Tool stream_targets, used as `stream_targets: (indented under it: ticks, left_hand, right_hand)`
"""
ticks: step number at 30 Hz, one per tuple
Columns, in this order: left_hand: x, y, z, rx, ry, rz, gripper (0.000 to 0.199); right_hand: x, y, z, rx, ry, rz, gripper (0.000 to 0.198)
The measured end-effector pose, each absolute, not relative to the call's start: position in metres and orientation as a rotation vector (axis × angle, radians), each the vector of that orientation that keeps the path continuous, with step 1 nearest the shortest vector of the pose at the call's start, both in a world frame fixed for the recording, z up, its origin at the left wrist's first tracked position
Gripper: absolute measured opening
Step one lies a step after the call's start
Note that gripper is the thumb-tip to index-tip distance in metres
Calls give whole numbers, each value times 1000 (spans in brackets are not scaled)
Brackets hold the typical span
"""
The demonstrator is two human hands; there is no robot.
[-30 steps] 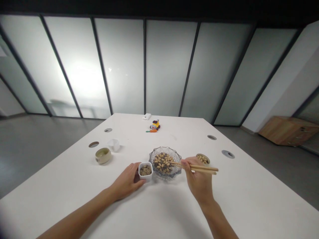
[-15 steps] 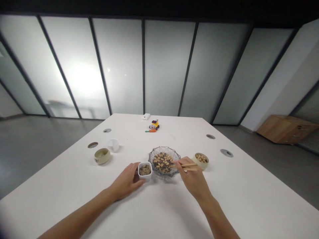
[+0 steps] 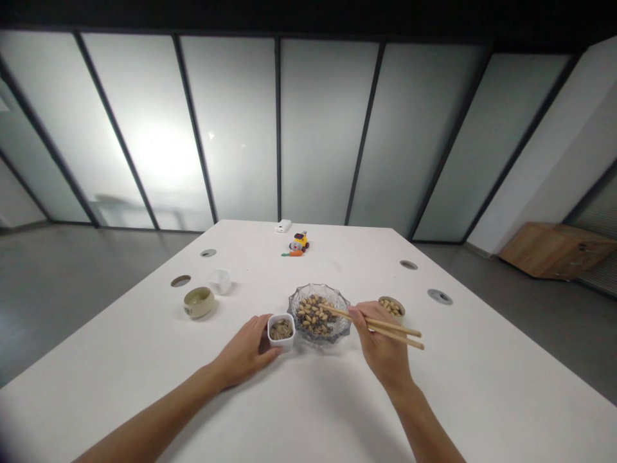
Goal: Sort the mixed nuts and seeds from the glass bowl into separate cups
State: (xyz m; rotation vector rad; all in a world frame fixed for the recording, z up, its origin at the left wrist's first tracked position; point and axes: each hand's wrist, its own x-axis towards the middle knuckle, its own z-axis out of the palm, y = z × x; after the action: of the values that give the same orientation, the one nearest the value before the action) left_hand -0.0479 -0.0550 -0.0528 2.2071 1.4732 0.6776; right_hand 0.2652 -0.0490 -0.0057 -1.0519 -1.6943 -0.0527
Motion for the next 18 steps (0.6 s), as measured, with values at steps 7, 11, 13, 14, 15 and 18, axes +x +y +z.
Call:
stream_targets:
  ticks: [7, 11, 13, 14, 15, 18]
  left_hand:
    - [-48, -56, -51, 2207, 1475, 671, 44]
    - [-48, -56, -51, 2206, 1475, 668, 44]
    - [-48, -56, -52, 2210, 1476, 660, 45]
    - [-48, -55, -53, 2215, 1477, 659, 46]
    - [-48, -55, -54, 2219, 1478, 659, 47]
    - [-49, -54, -57, 2223, 1481, 666, 46]
  right_hand:
    - [238, -68, 3, -852, -1636, 108, 30]
    - [242, -67, 6, -904, -1653, 63, 39]
    - [250, -61, 5, -992, -1630, 4, 45]
    - [254, -58, 4, -1027, -1637, -15, 47]
    - [258, -54, 3, -1057, -1662, -22, 48]
    - [262, -46, -1, -1095, -1750, -5, 53]
